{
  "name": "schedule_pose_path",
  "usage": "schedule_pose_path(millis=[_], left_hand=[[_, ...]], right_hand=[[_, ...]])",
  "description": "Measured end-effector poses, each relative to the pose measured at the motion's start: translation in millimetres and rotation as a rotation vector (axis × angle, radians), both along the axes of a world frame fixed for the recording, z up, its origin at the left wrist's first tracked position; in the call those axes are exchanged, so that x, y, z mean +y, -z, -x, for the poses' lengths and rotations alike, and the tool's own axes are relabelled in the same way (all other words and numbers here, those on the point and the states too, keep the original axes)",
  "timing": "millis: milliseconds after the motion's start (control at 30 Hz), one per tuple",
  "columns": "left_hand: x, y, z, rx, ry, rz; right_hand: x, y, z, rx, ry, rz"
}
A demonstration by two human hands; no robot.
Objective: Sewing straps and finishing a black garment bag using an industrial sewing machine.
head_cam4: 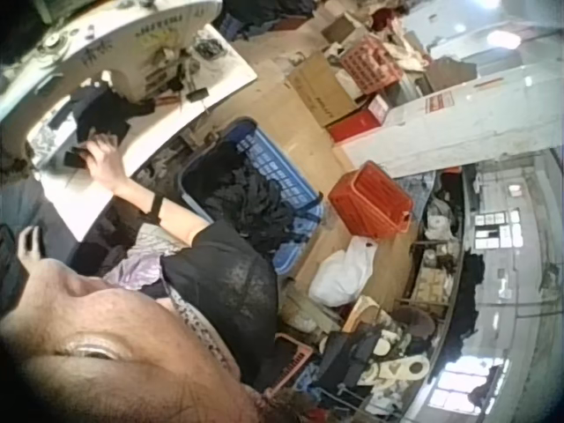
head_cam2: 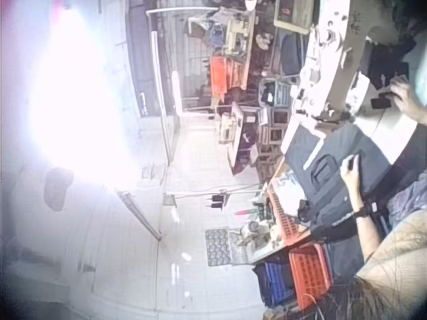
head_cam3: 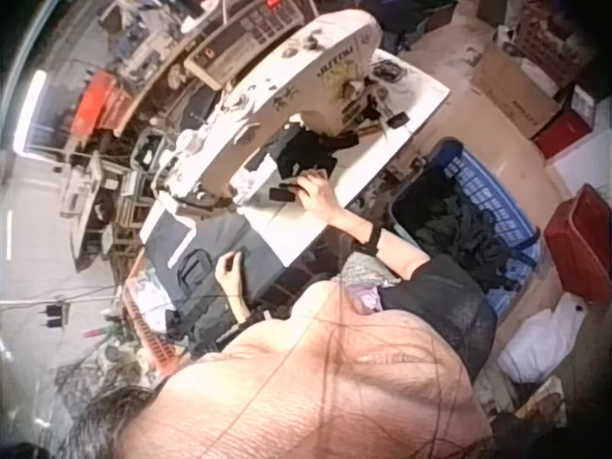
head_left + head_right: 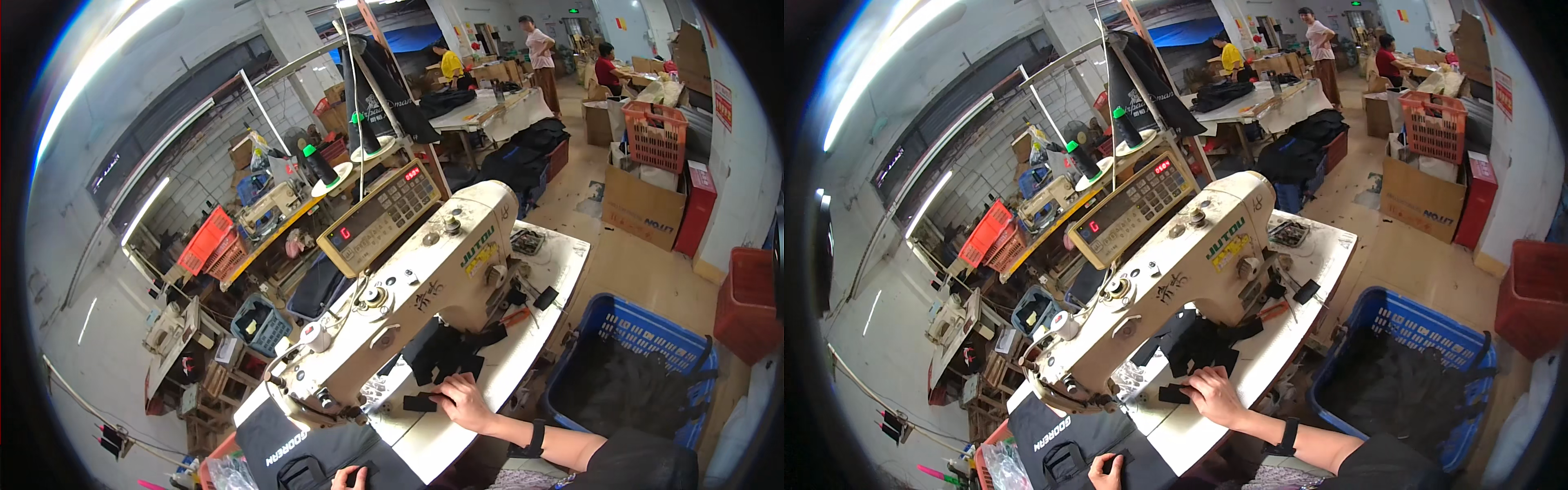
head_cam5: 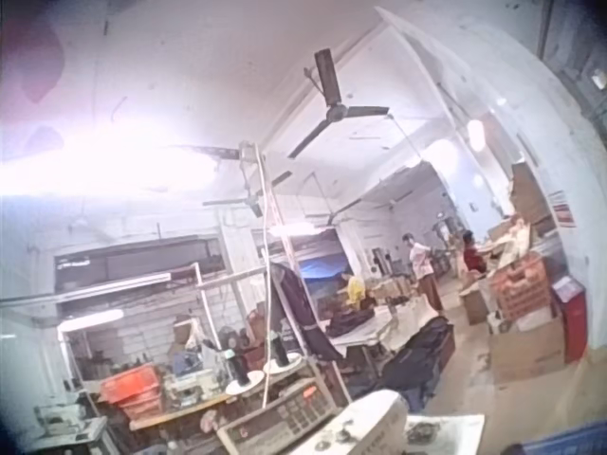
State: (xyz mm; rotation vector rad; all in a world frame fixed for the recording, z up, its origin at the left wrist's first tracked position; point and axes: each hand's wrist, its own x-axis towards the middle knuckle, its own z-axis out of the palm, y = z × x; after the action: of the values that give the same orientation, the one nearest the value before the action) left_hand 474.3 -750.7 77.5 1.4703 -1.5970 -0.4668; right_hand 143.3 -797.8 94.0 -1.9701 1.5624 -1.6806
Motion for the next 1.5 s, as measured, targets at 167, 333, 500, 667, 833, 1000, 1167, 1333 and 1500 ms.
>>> schedule_pose_path(millis=[167, 333, 500, 667, 833, 1000, 1167, 1333, 1500], left_hand=[[-0.7, -1.8, 0.0, -0.003, 0.008, 0.004], [5.7, -9.1, 9.4, 0.05, 0.037, -0.01], [14.6, -11.2, -2.4, -0.011, 0.049, -0.185], [5.6, -17.7, 3.1, -0.033, 0.026, -0.068], [-3.1, -32.9, 20.5, -0.206, -0.005, 0.001], [-5.9, -55.3, 19.3, -0.218, 0.079, -0.171], [-32.0, -82.0, 35.8, -0.259, 0.184, -0.209], [-58.5, -57.9, 38.3, -0.25, 0.215, -0.246], [-61.1, -57.1, 40.0, -0.293, 0.216, -0.263]], right_hand=[[-0.2, 0.7, -2.8, -0.002, 0.016, 0.01], [4.1, -0.9, 0.1, -0.063, 0.065, 0.011], [5.9, -1.7, -1.4, -0.03, 0.088, -0.005], [-2.2, -0.6, 4.1, 0.157, 0.34, -0.063], [18.4, -22.4, -21.2, 0.268, 0.134, -0.013], [45.1, -12.4, -67.5, 0.357, -0.327, -0.125], [48.9, -18.4, -94.0, 0.485, -0.459, -0.217], [48.5, -21.7, -94.8, 0.582, -0.454, -0.272], [46.7, -23.3, -95.9, 0.594, -0.446, -0.306]])
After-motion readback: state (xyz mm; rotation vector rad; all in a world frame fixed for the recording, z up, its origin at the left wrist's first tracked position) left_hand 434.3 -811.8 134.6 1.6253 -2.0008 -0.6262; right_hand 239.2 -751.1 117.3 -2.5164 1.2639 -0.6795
